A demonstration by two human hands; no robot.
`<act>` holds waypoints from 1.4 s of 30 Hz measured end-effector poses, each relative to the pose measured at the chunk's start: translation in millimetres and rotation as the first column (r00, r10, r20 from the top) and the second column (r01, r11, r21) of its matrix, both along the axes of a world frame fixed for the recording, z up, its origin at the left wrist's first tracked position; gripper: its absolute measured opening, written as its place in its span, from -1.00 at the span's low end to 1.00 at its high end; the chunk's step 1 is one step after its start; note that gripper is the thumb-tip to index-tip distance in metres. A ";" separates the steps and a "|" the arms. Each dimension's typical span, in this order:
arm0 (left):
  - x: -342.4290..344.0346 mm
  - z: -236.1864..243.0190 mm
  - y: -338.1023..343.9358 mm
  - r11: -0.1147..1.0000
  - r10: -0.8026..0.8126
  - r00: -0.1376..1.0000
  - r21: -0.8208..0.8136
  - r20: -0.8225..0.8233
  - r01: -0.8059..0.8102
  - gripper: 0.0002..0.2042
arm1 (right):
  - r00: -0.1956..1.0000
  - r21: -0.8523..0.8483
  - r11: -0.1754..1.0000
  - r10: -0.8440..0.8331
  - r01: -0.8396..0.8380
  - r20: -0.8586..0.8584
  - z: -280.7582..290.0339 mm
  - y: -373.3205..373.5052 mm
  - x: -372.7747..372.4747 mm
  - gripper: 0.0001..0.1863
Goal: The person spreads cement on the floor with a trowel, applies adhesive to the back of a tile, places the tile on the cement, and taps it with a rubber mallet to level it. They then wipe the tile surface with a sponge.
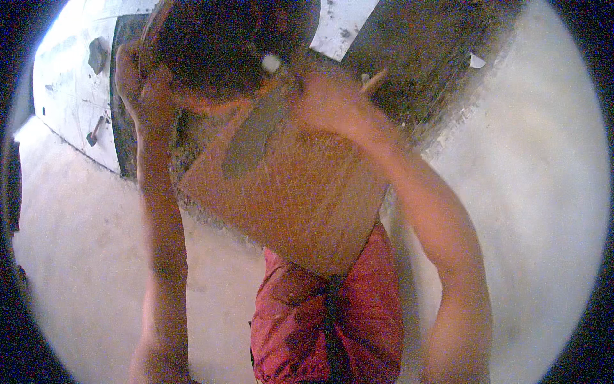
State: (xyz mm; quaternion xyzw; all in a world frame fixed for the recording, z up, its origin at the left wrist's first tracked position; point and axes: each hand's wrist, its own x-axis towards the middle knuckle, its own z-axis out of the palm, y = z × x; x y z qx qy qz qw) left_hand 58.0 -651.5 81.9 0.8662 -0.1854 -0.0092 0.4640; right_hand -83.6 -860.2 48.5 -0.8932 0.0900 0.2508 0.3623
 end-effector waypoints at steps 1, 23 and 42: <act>0.9 -0.6 2.5 0.999 -0.032 0.998 0.030 0.045 0.031 -0.76 | 0.999 -0.106 0.994 0.030 -0.028 0.023 6.7 -11.1 1.3 -0.56; 20.7 58.0 -49.8 0.723 -0.567 0.700 -0.670 -0.433 0.171 -0.67 | 0.965 -0.035 0.973 0.231 -0.228 0.122 7.8 -43.1 -1.1 -0.54; 0.8 -2.2 78.8 0.930 0.239 0.914 -0.193 -0.327 -0.312 -0.57 | 0.967 0.439 0.894 0.029 0.088 -0.253 -58.3 -99.3 -139.6 -0.42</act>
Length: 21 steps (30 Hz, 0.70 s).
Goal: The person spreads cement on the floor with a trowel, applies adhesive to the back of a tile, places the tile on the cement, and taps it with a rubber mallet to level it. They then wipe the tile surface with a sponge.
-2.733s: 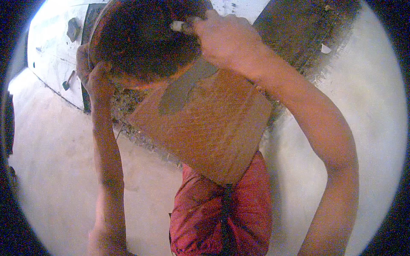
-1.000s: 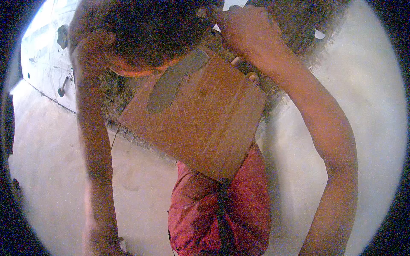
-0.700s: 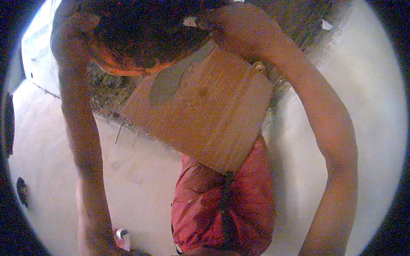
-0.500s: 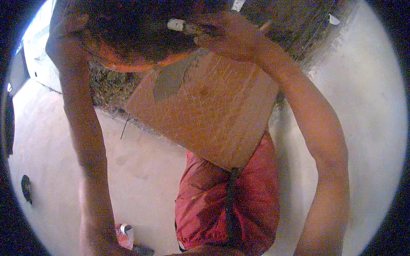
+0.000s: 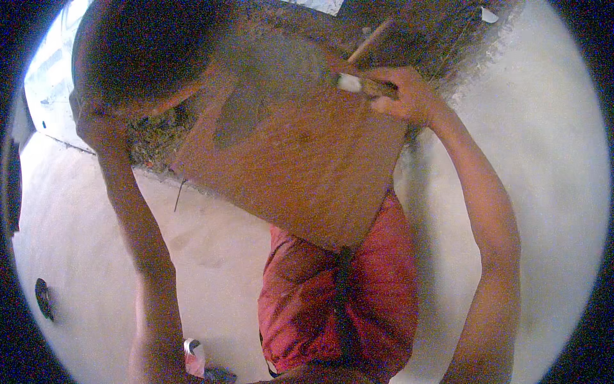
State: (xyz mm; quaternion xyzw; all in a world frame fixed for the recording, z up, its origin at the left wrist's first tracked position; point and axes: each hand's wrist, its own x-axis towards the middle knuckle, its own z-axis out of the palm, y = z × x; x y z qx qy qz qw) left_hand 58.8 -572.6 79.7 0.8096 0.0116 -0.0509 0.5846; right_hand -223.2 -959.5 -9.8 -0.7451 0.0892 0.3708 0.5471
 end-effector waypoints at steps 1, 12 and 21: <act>-4.2 -3.6 11.1 0.992 -0.025 0.999 0.127 0.043 0.020 -0.59 | 0.999 -0.078 0.996 0.033 -0.034 -0.006 -10.6 -9.4 -14.6 -0.40; -46.6 -23.7 94.8 0.970 0.212 0.974 0.139 -0.085 -0.199 -0.66 | 0.921 -0.525 0.768 0.378 -0.368 -0.093 -123.7 -14.0 -52.1 -0.54; -58.5 -4.4 93.2 0.945 0.326 0.940 0.031 -0.103 -0.325 -0.62 | 0.787 -0.576 0.711 0.590 -0.403 0.177 41.2 119.0 -121.7 -0.48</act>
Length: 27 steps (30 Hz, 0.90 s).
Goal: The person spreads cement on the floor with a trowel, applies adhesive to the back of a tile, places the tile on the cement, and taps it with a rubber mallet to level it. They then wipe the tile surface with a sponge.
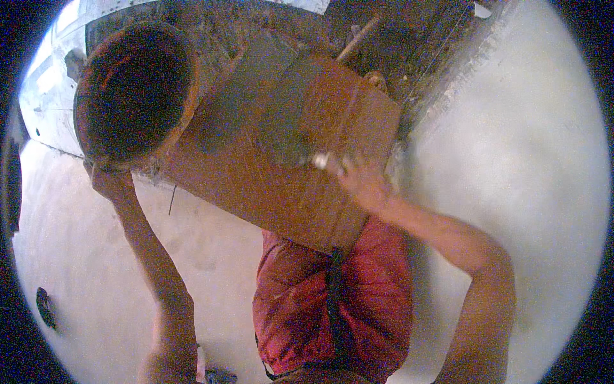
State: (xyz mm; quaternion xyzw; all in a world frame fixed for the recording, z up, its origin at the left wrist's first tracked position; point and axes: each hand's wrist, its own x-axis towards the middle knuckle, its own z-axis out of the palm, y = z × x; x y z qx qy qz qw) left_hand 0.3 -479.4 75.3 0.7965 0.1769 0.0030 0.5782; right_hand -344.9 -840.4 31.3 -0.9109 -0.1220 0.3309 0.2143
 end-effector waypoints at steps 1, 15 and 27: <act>0.6 2.4 0.5 1.000 0.001 1.000 0.002 0.002 -0.001 -0.62 | 0.990 0.080 0.997 0.005 0.007 -0.141 15.0 6.1 -0.4 -0.48; -3.6 14.4 25.9 0.995 -0.039 0.996 -0.099 -0.085 0.031 -0.58 | 0.915 0.153 0.923 -0.306 0.353 -0.265 -246.5 -151.4 121.6 -0.41; -7.6 26.4 13.3 0.954 0.033 0.999 -0.296 -0.039 -0.043 -0.55 | 0.915 0.397 0.892 -0.043 0.215 -0.400 -43.9 10.3 122.5 -0.39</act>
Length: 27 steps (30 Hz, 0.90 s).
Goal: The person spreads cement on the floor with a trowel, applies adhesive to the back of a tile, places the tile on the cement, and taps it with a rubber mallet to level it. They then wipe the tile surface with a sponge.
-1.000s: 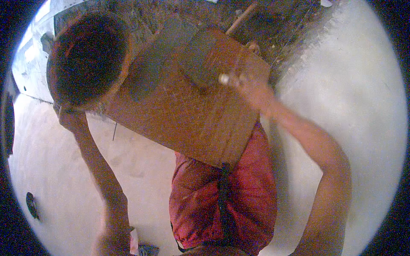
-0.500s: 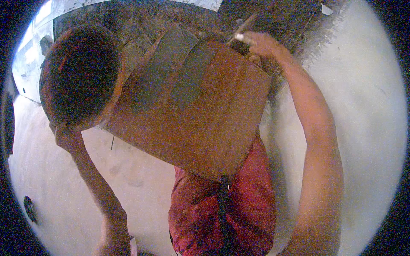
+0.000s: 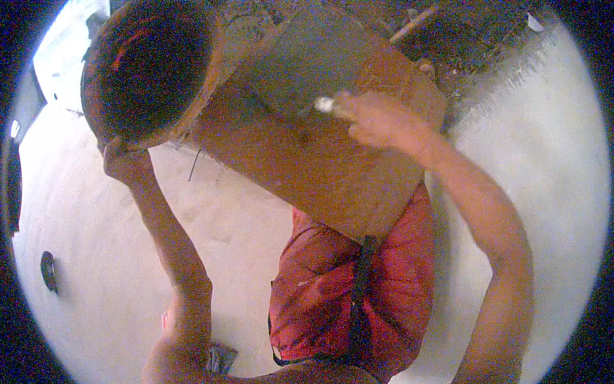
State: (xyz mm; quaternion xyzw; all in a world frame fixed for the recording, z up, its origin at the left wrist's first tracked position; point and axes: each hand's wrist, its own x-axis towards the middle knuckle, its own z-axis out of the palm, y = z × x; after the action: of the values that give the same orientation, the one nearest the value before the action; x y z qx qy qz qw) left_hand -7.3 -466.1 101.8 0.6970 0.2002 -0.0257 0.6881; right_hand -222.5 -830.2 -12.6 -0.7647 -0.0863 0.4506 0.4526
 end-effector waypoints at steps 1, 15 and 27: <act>0.2 5.0 -1.6 0.998 0.046 0.999 0.044 0.008 -0.046 -0.56 | 0.999 -0.049 0.998 0.036 -0.037 -0.024 15.3 16.2 4.8 -0.41; 1.5 16.4 12.5 0.980 -0.040 0.987 0.197 0.158 0.008 -0.65 | 0.964 -0.182 0.947 0.266 -0.265 -0.018 57.1 -9.2 -10.5 -0.41; -8.2 14.9 -4.8 0.966 0.017 0.987 0.253 0.161 -0.058 -0.58 | 0.952 -0.135 0.990 0.068 -0.029 0.298 92.5 19.6 -39.2 -0.45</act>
State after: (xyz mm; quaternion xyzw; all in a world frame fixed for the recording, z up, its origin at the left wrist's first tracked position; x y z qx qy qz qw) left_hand -15.6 -470.8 116.7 0.7762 0.1601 0.0684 0.6060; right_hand -261.6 -810.6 80.0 -0.8498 -0.1438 0.3441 0.3724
